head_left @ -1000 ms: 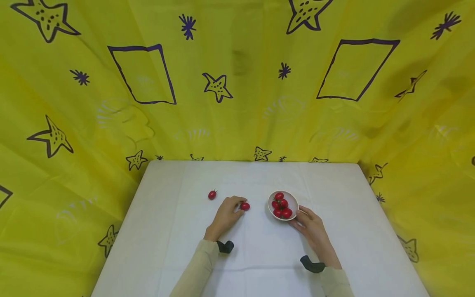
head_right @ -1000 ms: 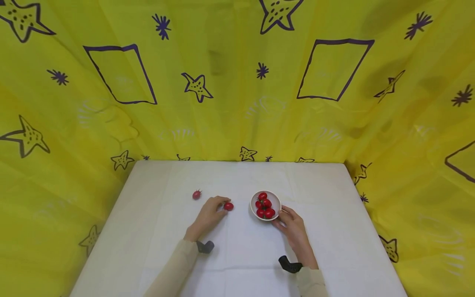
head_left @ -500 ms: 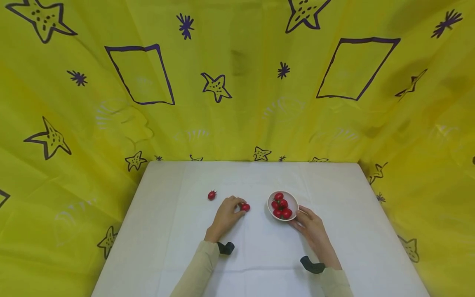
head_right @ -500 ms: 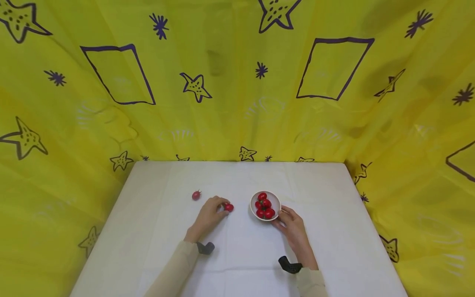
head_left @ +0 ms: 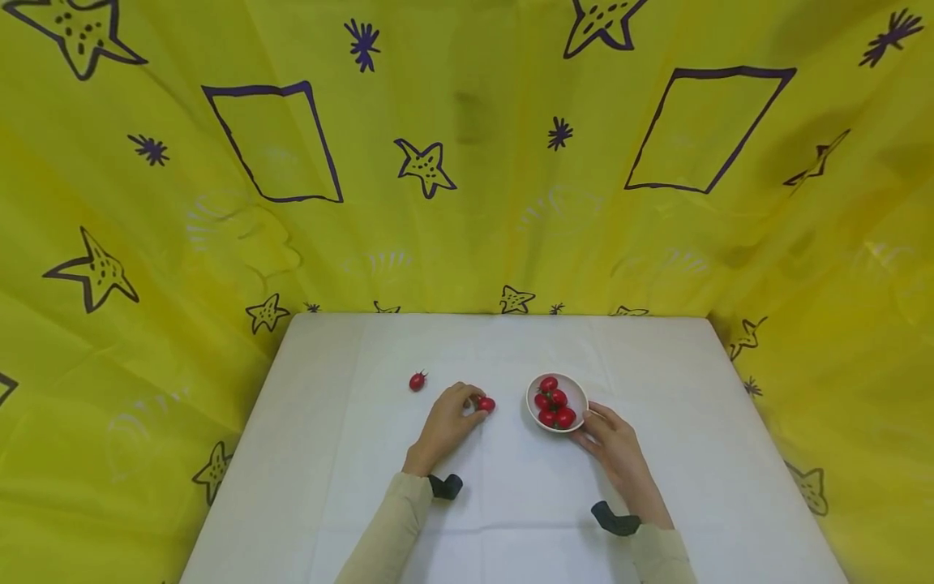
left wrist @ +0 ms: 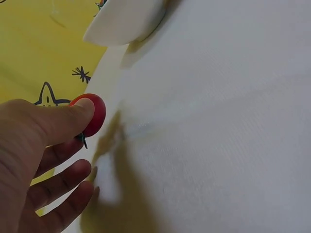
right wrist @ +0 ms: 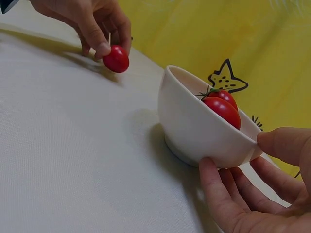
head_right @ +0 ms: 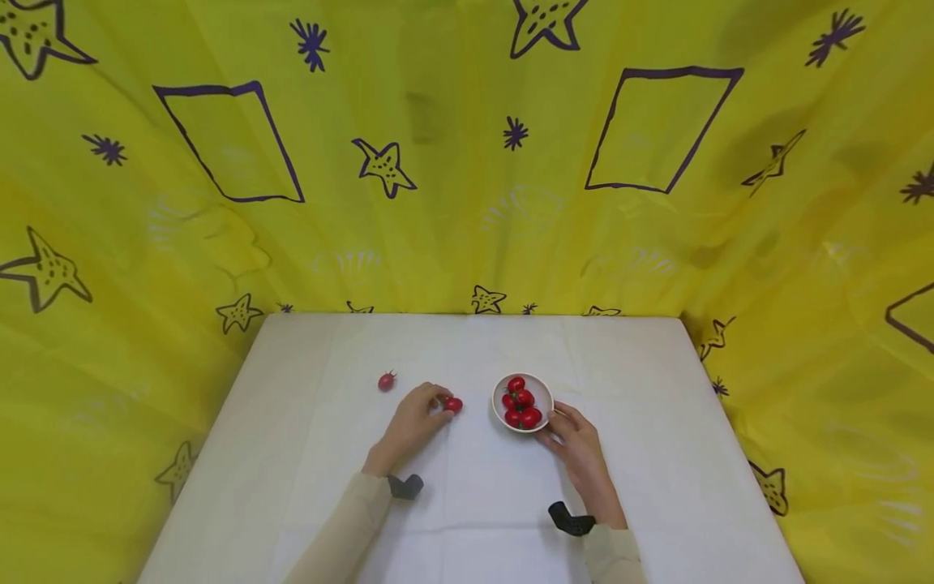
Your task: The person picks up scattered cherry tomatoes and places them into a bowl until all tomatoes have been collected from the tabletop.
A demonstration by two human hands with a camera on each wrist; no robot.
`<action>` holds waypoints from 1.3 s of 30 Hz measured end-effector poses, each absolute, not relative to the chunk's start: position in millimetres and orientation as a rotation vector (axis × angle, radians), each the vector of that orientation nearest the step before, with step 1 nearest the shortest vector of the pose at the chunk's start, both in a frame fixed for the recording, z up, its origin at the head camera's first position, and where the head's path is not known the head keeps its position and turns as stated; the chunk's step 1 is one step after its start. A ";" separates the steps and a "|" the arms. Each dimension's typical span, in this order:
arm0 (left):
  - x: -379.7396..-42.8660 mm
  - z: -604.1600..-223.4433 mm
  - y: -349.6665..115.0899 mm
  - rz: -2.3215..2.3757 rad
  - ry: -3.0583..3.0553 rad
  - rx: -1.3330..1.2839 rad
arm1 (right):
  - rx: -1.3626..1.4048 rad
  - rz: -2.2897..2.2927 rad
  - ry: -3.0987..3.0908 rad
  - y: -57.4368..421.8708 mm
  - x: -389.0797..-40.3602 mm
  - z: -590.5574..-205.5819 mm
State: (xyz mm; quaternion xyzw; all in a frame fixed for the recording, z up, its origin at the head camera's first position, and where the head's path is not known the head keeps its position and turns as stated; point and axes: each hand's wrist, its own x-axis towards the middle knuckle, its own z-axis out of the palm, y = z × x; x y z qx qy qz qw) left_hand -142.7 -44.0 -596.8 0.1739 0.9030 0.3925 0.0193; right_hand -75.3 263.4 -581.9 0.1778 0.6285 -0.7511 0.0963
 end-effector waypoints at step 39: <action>-145.0 -556.9 34.4 1.021 2.722 0.940 | 0.534 -2.202 1.879 263.1 -75.8 -583.3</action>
